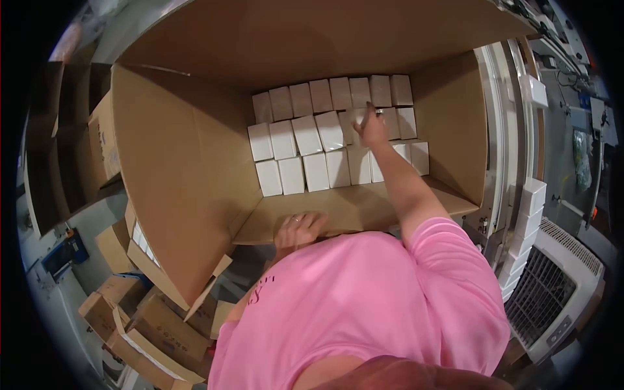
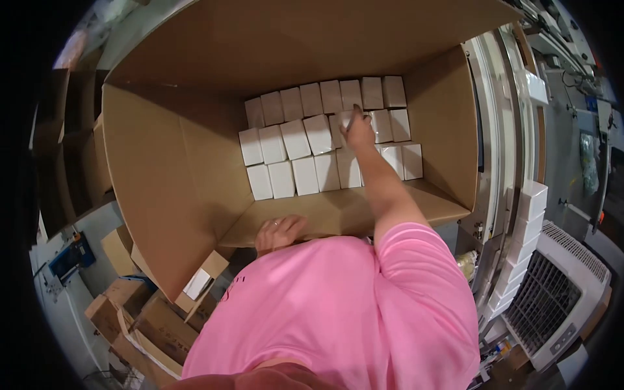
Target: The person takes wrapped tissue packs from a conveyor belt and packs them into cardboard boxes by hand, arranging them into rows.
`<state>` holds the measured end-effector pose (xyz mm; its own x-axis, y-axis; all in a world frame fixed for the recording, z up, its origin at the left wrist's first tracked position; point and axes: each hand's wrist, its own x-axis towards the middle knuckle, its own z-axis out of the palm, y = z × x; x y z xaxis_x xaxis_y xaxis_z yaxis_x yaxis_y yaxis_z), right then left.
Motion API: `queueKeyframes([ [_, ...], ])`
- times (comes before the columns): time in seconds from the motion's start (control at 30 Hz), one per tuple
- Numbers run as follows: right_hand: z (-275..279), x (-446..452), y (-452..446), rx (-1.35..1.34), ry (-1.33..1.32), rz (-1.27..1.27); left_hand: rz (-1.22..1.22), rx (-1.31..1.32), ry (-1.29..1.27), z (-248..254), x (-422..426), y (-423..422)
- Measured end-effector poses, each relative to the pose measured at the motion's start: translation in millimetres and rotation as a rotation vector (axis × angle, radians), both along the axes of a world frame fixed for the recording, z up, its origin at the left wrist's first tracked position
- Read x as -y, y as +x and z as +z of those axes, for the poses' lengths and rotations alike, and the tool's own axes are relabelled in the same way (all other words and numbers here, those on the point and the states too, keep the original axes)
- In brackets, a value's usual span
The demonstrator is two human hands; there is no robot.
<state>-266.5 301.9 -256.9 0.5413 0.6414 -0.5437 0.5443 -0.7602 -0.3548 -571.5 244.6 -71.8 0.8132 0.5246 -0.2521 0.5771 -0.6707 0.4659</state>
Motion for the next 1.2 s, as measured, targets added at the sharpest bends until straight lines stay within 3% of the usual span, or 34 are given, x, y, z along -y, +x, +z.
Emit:
queueKeyframes([
  [0.13,-41,7,-11,-0.140,-0.210,0.196,0.029,0.065,0.132,-11,6,0],
  [0.23,-37,12,-2,-0.205,-0.203,0.313,-0.014,0.062,-0.022,-6,-4,6],
  [0.33,-4,18,3,-0.319,-0.177,0.321,0.011,0.103,0.111,10,-1,16],
  [0.43,2,41,-2,-0.421,0.000,0.324,0.005,-0.056,-0.176,15,-2,17],
  [0.47,7,51,-1,-0.342,0.101,0.385,0.055,-0.093,-0.392,22,-7,25],
  [0.5,48,65,1,-0.352,0.219,0.354,0.105,-0.162,-0.599,26,-12,33],
  [0.57,141,106,9,-0.434,0.317,0.202,-0.050,-0.121,-0.554,24,-18,40],
  [0.6,167,131,15,-0.390,0.408,0.197,-0.105,-0.100,-0.525,23,-20,50],
  [0.67,221,198,20,-0.446,0.606,-0.058,-0.187,-0.003,-0.456,38,-13,87],
  [0.8,256,338,30,-0.233,0.856,-0.402,-0.314,0.200,-0.521,69,11,168],
  [0.87,268,415,28,-0.010,0.974,-0.691,-0.458,0.273,-0.575,74,32,210],
  [0.9,272,456,28,-0.024,0.999,-0.928,-0.503,0.297,-0.640,84,50,233],
  [0.93,276,501,30,0.274,0.974,-0.928,-0.533,0.321,-0.704,93,68,255],
  [1.03,277,634,28,0.706,0.763,-1.344,-0.702,0.355,-0.595,121,135,319],
  [1.07,268,680,28,1.024,0.562,-1.252,-0.747,0.377,-0.545,127,159,341],
  [1.1,257,726,26,1.170,0.444,-1.158,-0.714,0.408,-0.584,130,184,362],
  [1.2,243,809,28,1.097,0.168,-1.268,-0.763,0.466,-0.492,126,254,426],
])
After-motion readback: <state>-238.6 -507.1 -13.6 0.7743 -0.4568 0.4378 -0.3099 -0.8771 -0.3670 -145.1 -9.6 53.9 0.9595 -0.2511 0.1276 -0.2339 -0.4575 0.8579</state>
